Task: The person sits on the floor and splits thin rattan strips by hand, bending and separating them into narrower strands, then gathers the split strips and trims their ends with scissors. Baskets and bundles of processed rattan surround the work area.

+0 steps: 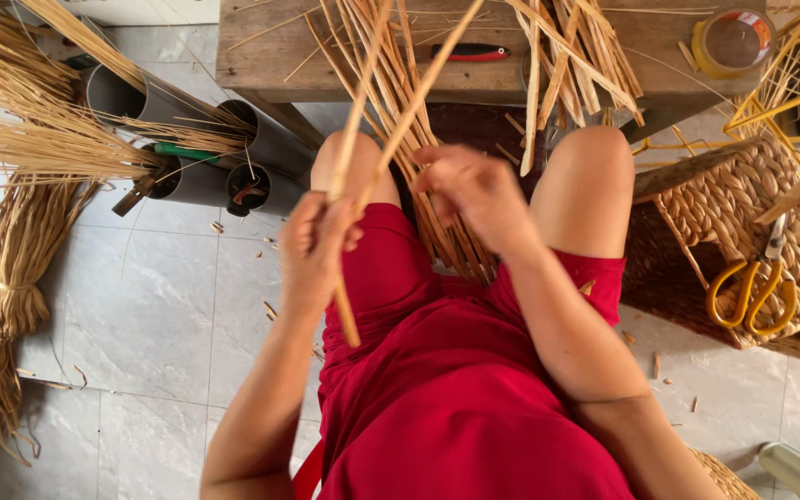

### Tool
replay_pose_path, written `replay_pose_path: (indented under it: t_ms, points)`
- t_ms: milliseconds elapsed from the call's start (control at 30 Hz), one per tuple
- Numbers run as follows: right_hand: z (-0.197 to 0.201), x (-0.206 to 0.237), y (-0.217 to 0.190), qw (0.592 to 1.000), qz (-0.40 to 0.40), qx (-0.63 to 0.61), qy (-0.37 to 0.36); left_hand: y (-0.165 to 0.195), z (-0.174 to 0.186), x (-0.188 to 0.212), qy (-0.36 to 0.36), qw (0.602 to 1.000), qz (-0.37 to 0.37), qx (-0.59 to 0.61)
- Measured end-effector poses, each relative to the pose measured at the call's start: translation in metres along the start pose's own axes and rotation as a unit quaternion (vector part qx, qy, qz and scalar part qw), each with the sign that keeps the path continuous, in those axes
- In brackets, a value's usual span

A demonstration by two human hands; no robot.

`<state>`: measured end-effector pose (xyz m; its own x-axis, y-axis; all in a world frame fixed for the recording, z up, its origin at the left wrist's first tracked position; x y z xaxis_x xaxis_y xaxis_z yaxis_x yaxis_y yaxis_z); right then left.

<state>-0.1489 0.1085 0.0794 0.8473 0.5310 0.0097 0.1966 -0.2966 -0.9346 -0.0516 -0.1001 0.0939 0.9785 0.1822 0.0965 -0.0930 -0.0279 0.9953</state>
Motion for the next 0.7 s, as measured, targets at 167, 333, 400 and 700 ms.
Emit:
replay_pose_path:
  t_ms: [167,333,400,700]
  points:
    - [-0.019,0.002,0.014,0.997,0.047,-0.046,0.036,-0.001,-0.052,-0.016,0.016,0.994,-0.095,0.051]
    - [0.019,0.02,0.003,0.966,0.155,-0.163,0.124,-0.008,-0.015,-0.031,0.107,0.904,-0.129,0.394]
    - [0.036,0.028,-0.003,0.961,0.193,-0.149,0.133,-0.012,0.012,-0.035,0.158,0.877,-0.125,0.436]
    - [0.145,0.067,-0.056,0.9,0.297,-0.213,0.239,-0.004,0.102,-0.029,0.248,0.827,-0.194,0.466]
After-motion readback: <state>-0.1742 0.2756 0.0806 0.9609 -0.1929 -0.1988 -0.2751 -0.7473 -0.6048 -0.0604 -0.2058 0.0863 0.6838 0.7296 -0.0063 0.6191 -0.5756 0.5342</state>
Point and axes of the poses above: each hand's wrist, its own x-axis away from the middle knuckle, its own z-axis out of the back of the hand, y = z × x, the point moved 8 cm from there along -x, towards the middle knuckle, and after that the axes turned 5 degrees about -y, right-handed, at the moved point
